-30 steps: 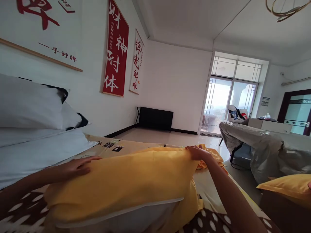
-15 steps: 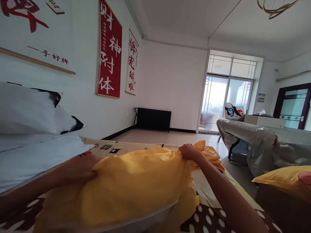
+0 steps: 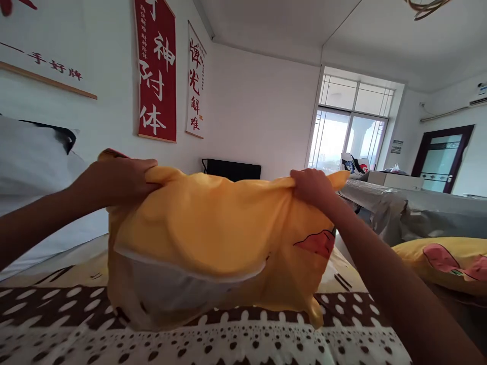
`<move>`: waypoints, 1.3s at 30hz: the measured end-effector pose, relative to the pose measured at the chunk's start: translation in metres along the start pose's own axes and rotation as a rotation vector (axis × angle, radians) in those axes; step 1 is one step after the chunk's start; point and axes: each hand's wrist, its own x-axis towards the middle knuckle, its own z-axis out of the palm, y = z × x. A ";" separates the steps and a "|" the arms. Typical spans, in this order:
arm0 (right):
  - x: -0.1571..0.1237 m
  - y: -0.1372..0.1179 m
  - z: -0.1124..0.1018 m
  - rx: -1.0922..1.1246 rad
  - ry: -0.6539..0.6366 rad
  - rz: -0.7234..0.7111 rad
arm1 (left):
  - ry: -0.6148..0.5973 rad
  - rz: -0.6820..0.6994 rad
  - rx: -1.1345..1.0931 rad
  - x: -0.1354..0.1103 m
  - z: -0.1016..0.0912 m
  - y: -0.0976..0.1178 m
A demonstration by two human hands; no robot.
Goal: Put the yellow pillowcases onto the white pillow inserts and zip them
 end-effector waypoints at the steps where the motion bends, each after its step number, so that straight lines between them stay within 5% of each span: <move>1: -0.004 0.018 0.003 -0.016 -0.022 0.080 | -0.005 -0.062 -0.019 -0.001 -0.001 -0.008; 4: -0.016 0.064 0.011 -0.014 -0.070 0.168 | 0.000 -0.140 -0.108 -0.001 -0.002 -0.029; 8: -0.023 0.090 0.014 0.022 -0.156 0.201 | -0.029 -0.095 -0.057 0.002 -0.007 -0.029; 16: -0.010 0.116 0.052 0.060 -0.294 0.257 | -0.541 0.016 -0.436 0.017 0.001 -0.028; 20: -0.004 0.096 0.098 0.071 -0.289 0.241 | -0.369 0.106 -0.245 0.020 0.047 -0.009; 23: -0.013 0.048 0.138 0.135 -0.287 0.150 | -0.312 0.114 -0.200 0.005 0.102 0.016; 26: -0.038 -0.020 0.170 0.332 -0.324 -0.058 | -0.456 0.220 -0.319 -0.030 0.158 0.043; 27: -0.048 -0.042 0.178 0.517 -0.358 -0.225 | -0.522 0.287 -0.381 -0.044 0.174 0.050; 30: -0.071 -0.086 0.194 0.791 -0.400 -0.489 | -0.691 0.462 -0.588 -0.077 0.213 0.060; 33: -0.070 -0.091 0.206 0.856 -0.426 -0.494 | -0.724 0.472 -0.633 -0.081 0.236 0.055; 39: -0.043 -0.071 0.252 0.820 -0.484 -0.320 | -0.659 0.368 -0.661 -0.045 0.269 0.054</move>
